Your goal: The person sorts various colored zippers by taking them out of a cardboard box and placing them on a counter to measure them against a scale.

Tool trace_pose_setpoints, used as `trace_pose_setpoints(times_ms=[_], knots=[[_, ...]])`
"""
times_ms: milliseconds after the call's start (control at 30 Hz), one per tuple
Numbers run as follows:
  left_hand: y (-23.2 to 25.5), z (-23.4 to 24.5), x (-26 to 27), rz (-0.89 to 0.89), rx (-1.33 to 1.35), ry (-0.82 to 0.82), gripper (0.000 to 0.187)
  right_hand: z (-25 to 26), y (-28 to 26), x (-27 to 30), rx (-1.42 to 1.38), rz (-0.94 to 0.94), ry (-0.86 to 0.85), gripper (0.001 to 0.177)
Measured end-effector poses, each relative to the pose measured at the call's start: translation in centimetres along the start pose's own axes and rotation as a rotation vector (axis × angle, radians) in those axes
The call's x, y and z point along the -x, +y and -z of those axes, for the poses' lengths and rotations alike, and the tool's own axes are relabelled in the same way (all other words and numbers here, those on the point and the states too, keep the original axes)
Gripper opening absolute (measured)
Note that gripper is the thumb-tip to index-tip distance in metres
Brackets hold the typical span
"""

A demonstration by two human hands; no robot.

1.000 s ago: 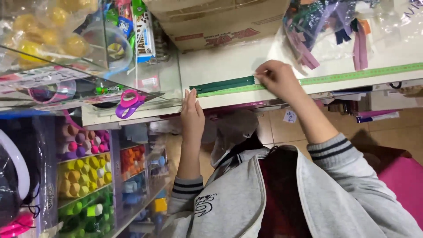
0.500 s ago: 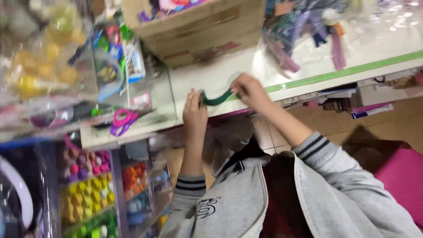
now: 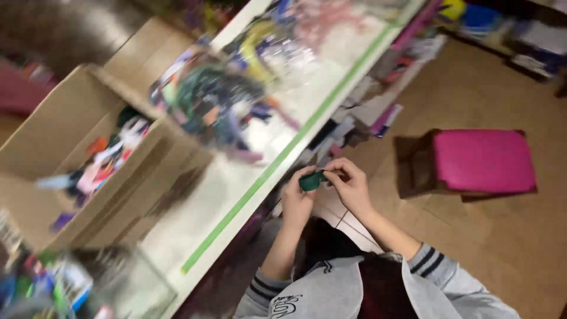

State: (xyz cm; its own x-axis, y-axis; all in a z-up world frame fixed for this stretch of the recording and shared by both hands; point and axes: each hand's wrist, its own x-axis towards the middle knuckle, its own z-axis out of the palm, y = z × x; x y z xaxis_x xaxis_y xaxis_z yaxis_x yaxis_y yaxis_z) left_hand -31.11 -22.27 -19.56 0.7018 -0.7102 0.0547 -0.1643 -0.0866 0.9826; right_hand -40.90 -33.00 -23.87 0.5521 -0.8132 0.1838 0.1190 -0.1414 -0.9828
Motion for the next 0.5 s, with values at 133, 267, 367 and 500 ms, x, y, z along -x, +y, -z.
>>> trace_pose_setpoints(times_ms=[133,267,367,500], knots=[[1.8,-4.6,-1.2,0.057,0.108,-0.085,0.032,3.8,-1.0,-0.7,-0.005,0.008,0.161,0.01],[-0.9,-9.3,-3.6,0.136,0.19,-0.095,0.031,7.1,1.5,-2.3,-0.169,-0.066,0.255,0.016],[-0.4,-12.2,-6.2,0.116,0.195,-0.072,0.041,9.2,0.8,-5.1,-0.207,-0.024,0.248,0.011],[-2.1,-16.9,-11.8,0.109,0.09,0.03,0.046,12.7,-0.1,-10.5,0.094,0.18,0.145,0.01]])
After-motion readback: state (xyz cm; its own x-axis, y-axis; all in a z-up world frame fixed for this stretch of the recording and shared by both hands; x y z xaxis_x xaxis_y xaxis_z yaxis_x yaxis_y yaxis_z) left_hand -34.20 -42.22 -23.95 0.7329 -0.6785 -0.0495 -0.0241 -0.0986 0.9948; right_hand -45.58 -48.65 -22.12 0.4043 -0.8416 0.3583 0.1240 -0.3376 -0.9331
